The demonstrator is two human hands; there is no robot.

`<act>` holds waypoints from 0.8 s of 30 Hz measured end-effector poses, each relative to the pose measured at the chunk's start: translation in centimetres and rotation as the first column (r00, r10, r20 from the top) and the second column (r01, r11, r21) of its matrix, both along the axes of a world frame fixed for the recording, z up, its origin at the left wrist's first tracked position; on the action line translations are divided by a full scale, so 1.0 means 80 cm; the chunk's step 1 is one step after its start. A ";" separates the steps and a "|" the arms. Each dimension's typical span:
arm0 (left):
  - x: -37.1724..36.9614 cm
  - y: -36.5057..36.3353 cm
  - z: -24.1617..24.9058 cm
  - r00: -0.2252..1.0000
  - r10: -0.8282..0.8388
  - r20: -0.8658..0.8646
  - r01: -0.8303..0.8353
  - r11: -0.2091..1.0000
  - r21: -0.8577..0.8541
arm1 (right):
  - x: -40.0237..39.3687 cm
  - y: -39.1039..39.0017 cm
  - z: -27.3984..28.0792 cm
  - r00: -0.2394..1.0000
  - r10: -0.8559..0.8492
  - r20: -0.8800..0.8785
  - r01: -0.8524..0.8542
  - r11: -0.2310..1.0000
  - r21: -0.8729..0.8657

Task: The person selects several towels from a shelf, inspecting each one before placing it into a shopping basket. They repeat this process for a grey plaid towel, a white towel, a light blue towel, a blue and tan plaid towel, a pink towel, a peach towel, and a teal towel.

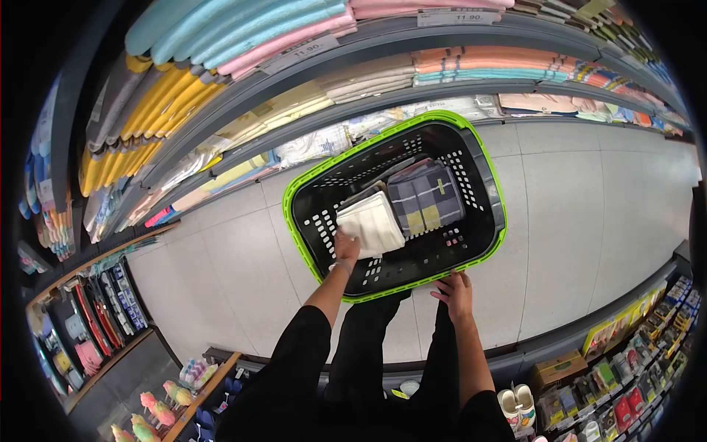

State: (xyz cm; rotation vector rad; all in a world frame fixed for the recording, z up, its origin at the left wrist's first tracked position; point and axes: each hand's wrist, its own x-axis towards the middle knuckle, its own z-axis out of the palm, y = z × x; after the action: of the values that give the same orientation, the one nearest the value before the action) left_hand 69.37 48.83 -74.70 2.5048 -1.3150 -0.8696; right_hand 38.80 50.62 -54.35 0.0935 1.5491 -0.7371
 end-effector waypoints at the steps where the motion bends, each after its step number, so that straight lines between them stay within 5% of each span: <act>1: -0.002 0.004 0.007 0.981 -0.166 0.098 0.169 0.985 -0.023 | 0.005 0.001 0.006 0.993 0.005 0.116 0.000 0.999 -0.047; 3: -0.021 -0.001 0.064 0.948 -0.293 0.125 0.289 0.956 0.052 | 0.024 0.006 0.002 0.992 0.024 0.121 -0.018 0.999 -0.048; 5: -0.025 0.016 0.101 0.896 -0.424 0.132 0.439 0.890 -0.126 | 0.043 0.015 -0.006 0.990 0.047 0.132 -0.039 0.998 -0.058; 8: -0.016 0.049 0.192 0.913 -0.369 -0.172 0.362 0.930 -0.071 | 0.075 0.023 -0.003 0.969 0.011 0.247 -0.031 0.996 0.079; 13: 0.054 0.134 0.319 0.936 -0.314 -0.156 0.317 0.948 -0.006 | 0.115 0.032 0.094 0.896 0.275 0.347 -0.313 0.948 0.057; 15: 0.079 0.151 0.370 0.981 -0.118 -0.157 0.131 0.988 0.076 | 0.120 0.030 0.141 0.880 0.330 0.342 -0.362 0.932 0.032; 21: 0.139 0.085 0.519 0.978 0.033 -0.204 -0.052 0.995 -0.089 | 0.083 0.020 0.239 0.834 0.451 0.318 -0.461 0.886 -0.048; 24: 0.152 0.025 0.581 0.983 0.030 -0.179 -0.106 0.897 -0.429 | 0.042 0.025 0.239 0.854 0.473 0.218 -0.490 0.872 0.026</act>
State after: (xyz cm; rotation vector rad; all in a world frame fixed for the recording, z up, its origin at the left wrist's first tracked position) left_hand 81.54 50.81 -28.20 2.0673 -1.2001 -0.6627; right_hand 42.15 52.62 -35.22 -0.1543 1.3256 -0.2535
